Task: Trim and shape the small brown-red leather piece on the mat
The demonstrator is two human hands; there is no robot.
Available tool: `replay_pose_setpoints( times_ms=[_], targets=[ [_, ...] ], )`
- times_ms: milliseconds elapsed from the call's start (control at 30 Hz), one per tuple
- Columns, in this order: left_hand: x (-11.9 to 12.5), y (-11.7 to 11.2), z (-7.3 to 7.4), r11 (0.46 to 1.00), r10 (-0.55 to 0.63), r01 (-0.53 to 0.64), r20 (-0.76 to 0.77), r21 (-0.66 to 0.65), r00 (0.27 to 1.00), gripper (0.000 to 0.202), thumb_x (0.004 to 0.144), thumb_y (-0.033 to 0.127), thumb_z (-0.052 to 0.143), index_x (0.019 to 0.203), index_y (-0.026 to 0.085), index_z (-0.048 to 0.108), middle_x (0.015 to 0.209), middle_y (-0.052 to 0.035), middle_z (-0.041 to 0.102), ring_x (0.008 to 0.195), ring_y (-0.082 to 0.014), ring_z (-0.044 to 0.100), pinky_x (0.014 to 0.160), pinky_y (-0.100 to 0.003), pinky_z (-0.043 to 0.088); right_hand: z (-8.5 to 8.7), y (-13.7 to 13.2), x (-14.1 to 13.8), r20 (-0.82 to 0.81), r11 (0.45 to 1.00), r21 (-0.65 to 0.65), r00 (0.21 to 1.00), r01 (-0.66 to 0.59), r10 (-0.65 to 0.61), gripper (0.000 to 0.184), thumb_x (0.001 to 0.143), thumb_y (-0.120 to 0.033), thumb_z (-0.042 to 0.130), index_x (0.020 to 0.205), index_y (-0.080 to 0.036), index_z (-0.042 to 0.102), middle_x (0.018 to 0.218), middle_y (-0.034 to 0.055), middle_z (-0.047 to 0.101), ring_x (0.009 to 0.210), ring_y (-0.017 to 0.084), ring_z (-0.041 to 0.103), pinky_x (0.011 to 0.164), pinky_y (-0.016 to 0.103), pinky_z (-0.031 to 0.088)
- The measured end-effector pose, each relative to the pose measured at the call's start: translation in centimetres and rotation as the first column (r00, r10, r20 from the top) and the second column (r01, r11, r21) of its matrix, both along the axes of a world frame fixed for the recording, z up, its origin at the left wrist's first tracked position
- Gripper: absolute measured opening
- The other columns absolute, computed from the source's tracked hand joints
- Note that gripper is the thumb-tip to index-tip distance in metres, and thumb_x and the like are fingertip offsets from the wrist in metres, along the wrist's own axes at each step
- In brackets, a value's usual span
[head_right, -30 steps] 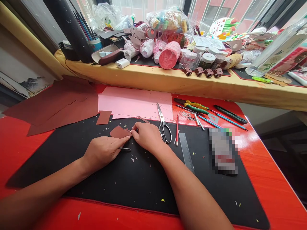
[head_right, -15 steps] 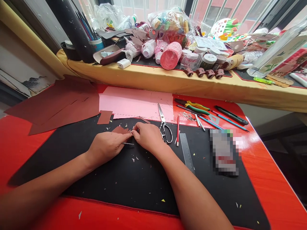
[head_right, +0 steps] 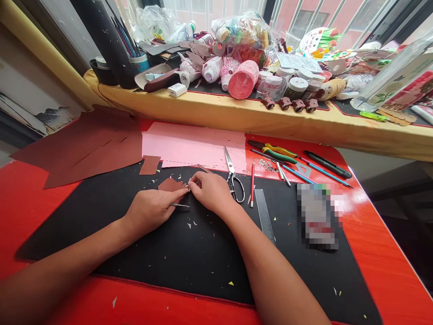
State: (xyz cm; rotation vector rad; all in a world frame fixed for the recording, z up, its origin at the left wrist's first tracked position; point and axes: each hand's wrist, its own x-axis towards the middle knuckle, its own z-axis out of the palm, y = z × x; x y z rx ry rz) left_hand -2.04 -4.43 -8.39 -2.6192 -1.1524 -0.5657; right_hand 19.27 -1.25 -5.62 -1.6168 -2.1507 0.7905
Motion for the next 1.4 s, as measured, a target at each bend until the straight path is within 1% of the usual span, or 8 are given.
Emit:
replay_pose_setpoints(
  times_ms=[233, 433, 667, 867, 1000, 1133, 1267, 1400],
  targets=[
    [-0.4, -0.2, 0.0, 0.998, -0.015, 0.014, -0.015, -0.054, 1.0, 0.037, 0.097, 0.022, 0.05, 0.128, 0.023, 0.07, 0.076, -0.0037, 0.078, 0.058, -0.0171, 0.069, 0.051, -0.025, 0.045, 0.2, -0.3, -0.4, 0.099, 0.999, 0.03, 0.995, -0.017, 0.014, 0.015, 0.097, -0.035, 0.061, 0.098, -0.026, 0.073, 0.084, -0.0008, 0.073, 0.075, 0.017, 0.063, 0.062, 0.027, 0.032],
    [-0.5, -0.1, 0.7, 0.999, -0.027, 0.025, -0.048, -0.044, 0.998, 0.033, 0.099, 0.025, 0.05, 0.124, 0.023, 0.072, 0.079, -0.0027, 0.08, 0.06, -0.0186, 0.071, 0.049, -0.027, 0.044, 0.1, -0.3, -0.4, 0.104, 0.999, 0.029, 0.995, -0.018, 0.015, 0.015, 0.097, -0.035, 0.061, 0.098, -0.026, 0.073, 0.084, -0.0008, 0.074, 0.075, 0.017, 0.063, 0.061, 0.027, 0.032],
    [-0.2, 0.1, 1.0, 0.999, -0.012, 0.01, -0.053, -0.047, 0.999, 0.033, 0.103, 0.03, 0.047, 0.123, 0.024, 0.073, 0.07, -0.0032, 0.077, 0.053, -0.018, 0.068, 0.047, -0.026, 0.041, 0.0, -0.3, -0.3, 0.111, 0.999, 0.036, 0.994, -0.023, 0.019, 0.015, 0.098, -0.036, 0.06, 0.099, -0.027, 0.073, 0.085, -0.0007, 0.074, 0.077, 0.017, 0.064, 0.062, 0.027, 0.033],
    [-0.5, 0.0, 0.6, 0.996, -0.025, 0.018, -0.075, -0.087, 0.997, 0.037, 0.098, 0.024, 0.047, 0.129, 0.021, 0.069, 0.071, -0.0034, 0.076, 0.055, -0.0182, 0.068, 0.048, -0.026, 0.043, 0.0, -0.3, -0.3, 0.112, 0.999, 0.034, 0.994, -0.023, 0.019, 0.015, 0.098, -0.036, 0.061, 0.099, -0.026, 0.072, 0.086, -0.0007, 0.074, 0.077, 0.018, 0.064, 0.062, 0.028, 0.033],
    [-0.7, 0.0, 0.7, 0.998, -0.056, 0.052, -0.098, -0.047, 0.994, 0.037, 0.097, 0.021, 0.047, 0.127, 0.021, 0.069, 0.073, -0.0038, 0.077, 0.057, -0.0172, 0.068, 0.05, -0.025, 0.043, 0.1, -0.3, -0.4, 0.106, 0.999, 0.037, 0.994, -0.02, 0.016, 0.015, 0.097, -0.035, 0.061, 0.098, -0.026, 0.073, 0.086, -0.0006, 0.074, 0.076, 0.018, 0.064, 0.061, 0.028, 0.032],
    [-0.7, 0.1, 1.0, 0.998, -0.06, 0.06, -0.11, -0.001, 0.992, 0.034, 0.099, 0.023, 0.048, 0.125, 0.021, 0.07, 0.07, -0.0023, 0.076, 0.054, -0.0174, 0.067, 0.048, -0.027, 0.041, 0.0, -0.2, -0.3, 0.102, 0.999, 0.045, 0.995, -0.022, 0.017, 0.015, 0.097, -0.035, 0.061, 0.098, -0.026, 0.073, 0.084, -0.0009, 0.074, 0.076, 0.018, 0.064, 0.06, 0.028, 0.031],
    [-0.6, 0.4, 1.2, 0.999, -0.042, 0.042, -0.13, -0.006, 0.991, 0.033, 0.102, 0.028, 0.047, 0.126, 0.024, 0.07, 0.067, -0.0013, 0.075, 0.052, -0.017, 0.066, 0.047, -0.027, 0.037, -0.1, -0.3, -0.2, 0.104, 0.998, 0.049, 0.994, -0.027, 0.022, 0.015, 0.097, -0.035, 0.06, 0.099, -0.027, 0.073, 0.085, -0.0007, 0.074, 0.077, 0.018, 0.064, 0.061, 0.028, 0.032],
    [-0.5, 0.6, 1.4, 0.999, -0.045, 0.044, -0.148, -0.011, 0.988, 0.034, 0.102, 0.029, 0.046, 0.125, 0.024, 0.07, 0.062, -0.0012, 0.072, 0.05, -0.0167, 0.064, 0.045, -0.027, 0.033, 0.0, -0.3, -0.3, 0.111, 0.998, 0.048, 0.994, -0.027, 0.022, 0.016, 0.098, -0.035, 0.06, 0.1, -0.026, 0.073, 0.086, -0.0001, 0.074, 0.078, 0.019, 0.065, 0.062, 0.028, 0.033]
  ],
)
